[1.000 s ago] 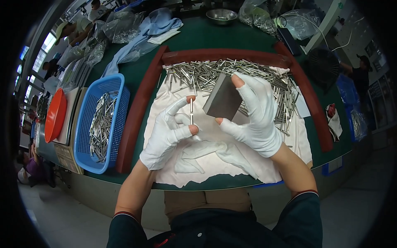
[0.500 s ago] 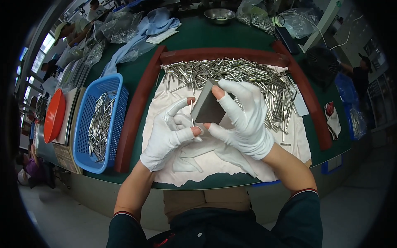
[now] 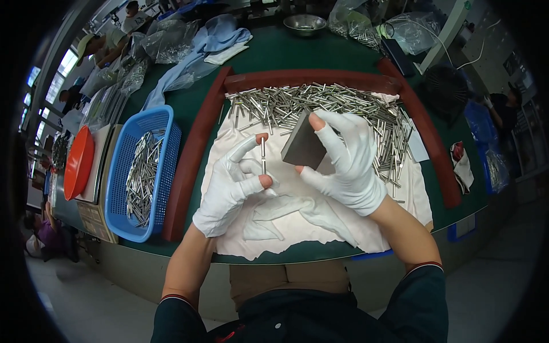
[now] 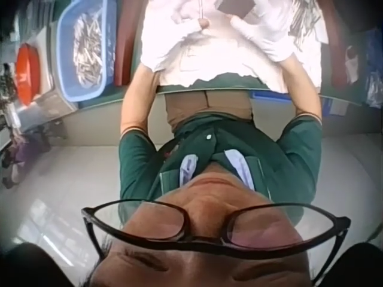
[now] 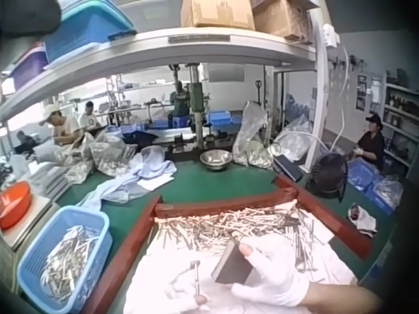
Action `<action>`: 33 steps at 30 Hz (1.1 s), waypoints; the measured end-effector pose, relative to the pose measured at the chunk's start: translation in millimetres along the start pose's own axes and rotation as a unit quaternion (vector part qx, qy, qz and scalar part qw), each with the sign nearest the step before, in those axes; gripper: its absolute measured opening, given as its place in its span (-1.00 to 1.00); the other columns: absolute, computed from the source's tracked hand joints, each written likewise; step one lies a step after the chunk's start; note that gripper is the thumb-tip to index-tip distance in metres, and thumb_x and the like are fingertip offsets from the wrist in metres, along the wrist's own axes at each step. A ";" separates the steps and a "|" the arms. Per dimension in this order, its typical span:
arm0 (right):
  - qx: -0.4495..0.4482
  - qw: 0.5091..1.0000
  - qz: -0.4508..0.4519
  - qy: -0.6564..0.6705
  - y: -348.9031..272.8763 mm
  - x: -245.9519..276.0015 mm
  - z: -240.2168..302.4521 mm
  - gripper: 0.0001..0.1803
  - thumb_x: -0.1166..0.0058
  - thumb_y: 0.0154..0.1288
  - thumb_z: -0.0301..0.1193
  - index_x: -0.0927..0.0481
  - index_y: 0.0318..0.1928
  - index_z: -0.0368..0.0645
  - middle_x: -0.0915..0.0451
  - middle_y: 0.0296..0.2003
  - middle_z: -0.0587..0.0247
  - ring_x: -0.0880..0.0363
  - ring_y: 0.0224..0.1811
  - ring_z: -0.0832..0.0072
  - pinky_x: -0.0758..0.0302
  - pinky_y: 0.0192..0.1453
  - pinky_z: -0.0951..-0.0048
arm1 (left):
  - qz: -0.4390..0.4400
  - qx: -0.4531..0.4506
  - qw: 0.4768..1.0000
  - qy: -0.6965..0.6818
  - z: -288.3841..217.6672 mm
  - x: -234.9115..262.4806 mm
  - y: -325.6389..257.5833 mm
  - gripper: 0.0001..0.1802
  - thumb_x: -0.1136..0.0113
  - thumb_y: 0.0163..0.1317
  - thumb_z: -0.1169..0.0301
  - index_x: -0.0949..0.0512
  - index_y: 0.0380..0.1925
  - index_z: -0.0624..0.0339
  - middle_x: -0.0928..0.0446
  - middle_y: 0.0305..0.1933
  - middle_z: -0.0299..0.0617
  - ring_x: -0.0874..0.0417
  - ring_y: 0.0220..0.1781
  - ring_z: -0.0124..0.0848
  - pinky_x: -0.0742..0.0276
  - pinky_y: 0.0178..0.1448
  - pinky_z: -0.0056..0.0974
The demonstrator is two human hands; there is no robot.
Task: The recorder is inspecting small metal pins by checking them against a reference block and sorting them.
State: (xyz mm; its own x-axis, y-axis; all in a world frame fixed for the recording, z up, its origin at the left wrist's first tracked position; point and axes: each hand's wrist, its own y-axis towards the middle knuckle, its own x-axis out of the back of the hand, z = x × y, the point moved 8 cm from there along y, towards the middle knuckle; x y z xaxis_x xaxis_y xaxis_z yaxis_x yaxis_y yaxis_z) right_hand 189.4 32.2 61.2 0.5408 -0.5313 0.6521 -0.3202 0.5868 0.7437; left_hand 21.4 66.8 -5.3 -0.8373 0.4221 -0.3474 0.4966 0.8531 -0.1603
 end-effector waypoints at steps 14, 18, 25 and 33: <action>-0.100 0.992 -0.078 0.022 -7.6 11.2 -31.8 -0.03 -0.43 -0.26 -0.42 -0.36 0.31 -0.13 -0.43 0.12 0.13 -0.41 0.10 0.16 -0.42 0.16 0.21 | -0.015 -0.023 0.996 0.081 -5.4 1.2 4.4 -0.22 -0.29 0.25 0.44 -0.09 0.37 0.40 -0.65 -0.29 -0.01 -0.69 -0.25 -0.37 -0.58 -0.04 -0.33; -0.096 0.991 -0.089 0.017 -7.7 13.3 -32.7 -0.03 -0.42 -0.31 -0.42 -0.39 0.29 -0.14 -0.45 0.09 0.14 -0.40 0.09 0.15 -0.39 0.17 0.19 | -0.017 -0.027 0.997 0.068 -6.5 1.6 3.7 -0.24 -0.37 0.20 0.35 -0.19 0.28 0.44 -0.64 -0.30 0.01 -0.68 -0.28 -0.34 -0.57 -0.09 -0.33; -0.093 0.991 -0.093 0.020 -9.0 12.5 -32.5 -0.05 -0.42 -0.31 -0.39 -0.41 0.28 -0.14 -0.45 0.08 0.14 -0.39 0.08 0.15 -0.36 0.19 0.19 | -0.010 -0.012 0.998 0.065 -1.7 1.9 4.3 -0.26 -0.32 0.24 0.36 -0.18 0.30 0.46 -0.64 -0.29 0.02 -0.69 -0.30 -0.32 -0.57 -0.07 -0.31; -0.103 0.993 -0.060 0.012 -10.6 9.9 -32.9 -0.05 -0.41 -0.23 -0.45 -0.35 0.32 -0.15 -0.43 0.14 0.09 -0.40 0.15 0.14 -0.35 0.25 0.20 | -0.035 -0.014 0.994 0.106 -7.0 8.7 1.8 -0.43 -0.30 0.25 0.40 -0.29 0.16 0.44 -0.65 -0.32 0.01 -0.70 -0.30 -0.32 -0.58 -0.06 -0.31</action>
State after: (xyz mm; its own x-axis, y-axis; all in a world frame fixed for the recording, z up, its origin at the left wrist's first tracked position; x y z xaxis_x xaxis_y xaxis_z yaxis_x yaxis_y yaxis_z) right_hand 223.7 40.9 54.9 0.5849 -0.5913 0.5551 -0.0875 0.6344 0.7680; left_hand 13.5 74.1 -2.1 -0.9007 0.4134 -0.1335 0.4307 0.8899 -0.1502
